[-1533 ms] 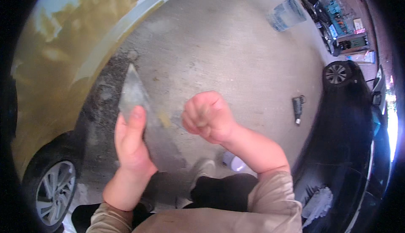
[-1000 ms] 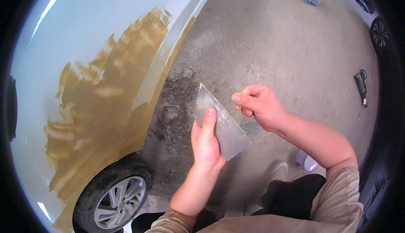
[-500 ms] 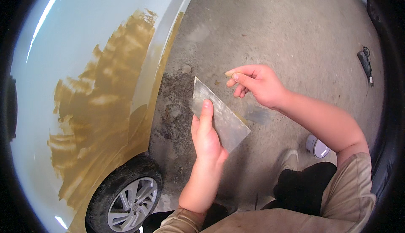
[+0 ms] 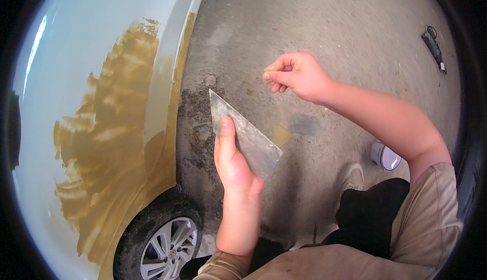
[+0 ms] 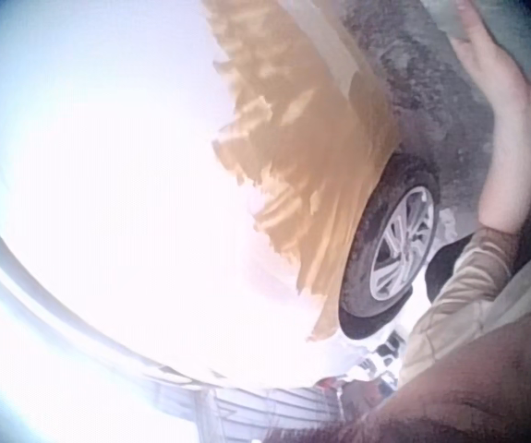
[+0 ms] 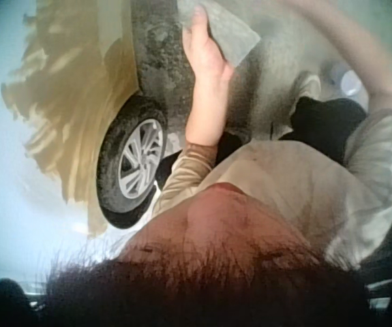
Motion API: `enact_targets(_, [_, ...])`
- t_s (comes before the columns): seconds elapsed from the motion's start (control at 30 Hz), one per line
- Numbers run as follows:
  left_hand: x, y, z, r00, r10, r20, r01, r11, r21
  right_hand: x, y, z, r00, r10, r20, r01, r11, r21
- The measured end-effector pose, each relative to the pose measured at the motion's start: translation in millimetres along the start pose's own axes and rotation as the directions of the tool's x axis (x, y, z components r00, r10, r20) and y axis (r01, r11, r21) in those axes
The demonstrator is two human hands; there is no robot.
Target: The person uses a putty knife to apply a brown body filler onto the side panel of a white car. They scoop filler from a can and spread it over a damaged area, smoothing the surface with the tool.
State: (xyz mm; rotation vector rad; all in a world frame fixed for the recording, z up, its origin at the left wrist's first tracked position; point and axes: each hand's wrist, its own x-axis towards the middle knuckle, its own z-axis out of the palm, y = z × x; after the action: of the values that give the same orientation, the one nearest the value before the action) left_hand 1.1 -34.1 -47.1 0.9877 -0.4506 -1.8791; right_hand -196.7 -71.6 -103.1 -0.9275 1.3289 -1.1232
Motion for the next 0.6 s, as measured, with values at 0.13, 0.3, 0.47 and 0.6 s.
enact_targets(0.13, [3.2, -0.7, -2.0, 0.998, 0.059, -0.022, -0.058, 0.997, 0.041, 3.4, 8.7, -5.2, 0.996, 0.007, 0.086, -0.005, 1.000, -0.023])
enact_targets(0.3, [14.7, -2.0, -11.4, 0.990, 0.075, -0.119, -0.066, 0.995, 0.077, 7.3, 16.2, -18.0, 0.980, 0.042, 0.195, -0.013, 0.990, -0.144])
enact_targets(0.47, [31.9, -12.2, -19.9, 0.969, 0.237, -0.076, -0.226, 0.966, 0.128, 0.5, 7.6, -10.5, 0.938, 0.197, 0.286, -0.212, 0.977, 0.024])
enact_targets(0.6, [43.6, -31.8, -25.1, 0.971, 0.209, -0.112, -0.174, 0.950, 0.260, -20.6, 3.1, 11.9, 0.893, 0.066, 0.444, 0.071, 0.956, -0.284])
